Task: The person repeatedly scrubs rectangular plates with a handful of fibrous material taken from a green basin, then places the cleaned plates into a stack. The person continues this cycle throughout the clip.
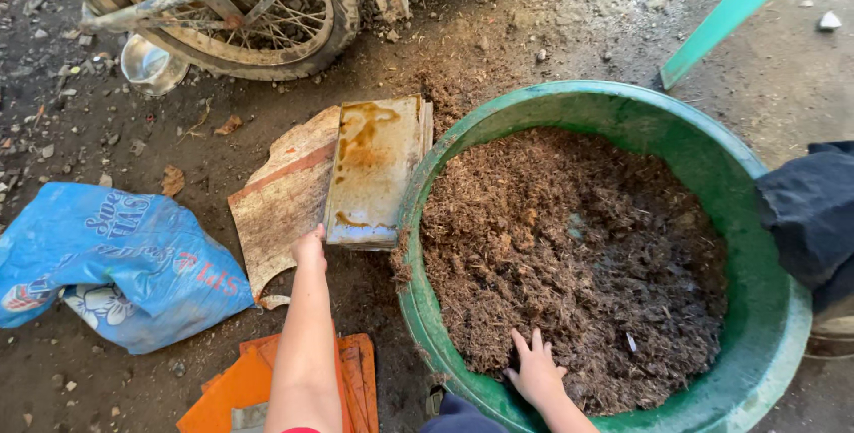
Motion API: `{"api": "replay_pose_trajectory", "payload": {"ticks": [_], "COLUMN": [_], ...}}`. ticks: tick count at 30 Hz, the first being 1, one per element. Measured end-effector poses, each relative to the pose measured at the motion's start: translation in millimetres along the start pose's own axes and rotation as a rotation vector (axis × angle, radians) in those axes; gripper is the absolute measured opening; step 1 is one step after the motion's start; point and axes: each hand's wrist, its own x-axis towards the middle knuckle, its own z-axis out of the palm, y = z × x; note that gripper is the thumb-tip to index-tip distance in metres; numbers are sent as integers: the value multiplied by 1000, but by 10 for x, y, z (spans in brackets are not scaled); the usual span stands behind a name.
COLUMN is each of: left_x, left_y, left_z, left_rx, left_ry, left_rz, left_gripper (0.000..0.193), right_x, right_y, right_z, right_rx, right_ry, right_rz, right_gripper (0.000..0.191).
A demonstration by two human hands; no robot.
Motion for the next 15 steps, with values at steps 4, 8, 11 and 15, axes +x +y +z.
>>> {"api": "replay_pose_trajectory", "payload": {"ticks": [4,8,11,15], "left_x": [-192,-255,-190,-128], "left_y": [14,-36,-56,-30], "left_z": [82,115,96,169], "left_rx": [73,-97,-184,-469], "left_ry": [15,-71,-78,-15], "left_rz": [-43,-319,-426,-334], "left_gripper": [18,18,24,14], "right_x": [3,-8,-17,-28], "right_y": [0,-17,-35,-54], "right_z": [18,22,12,5], "right_rx": [-2,-13,-27,-30], "right_ry": [4,17,15,-21], "right_rz": [-4,7,12,25], "right_gripper": [90,90,89,89]}}
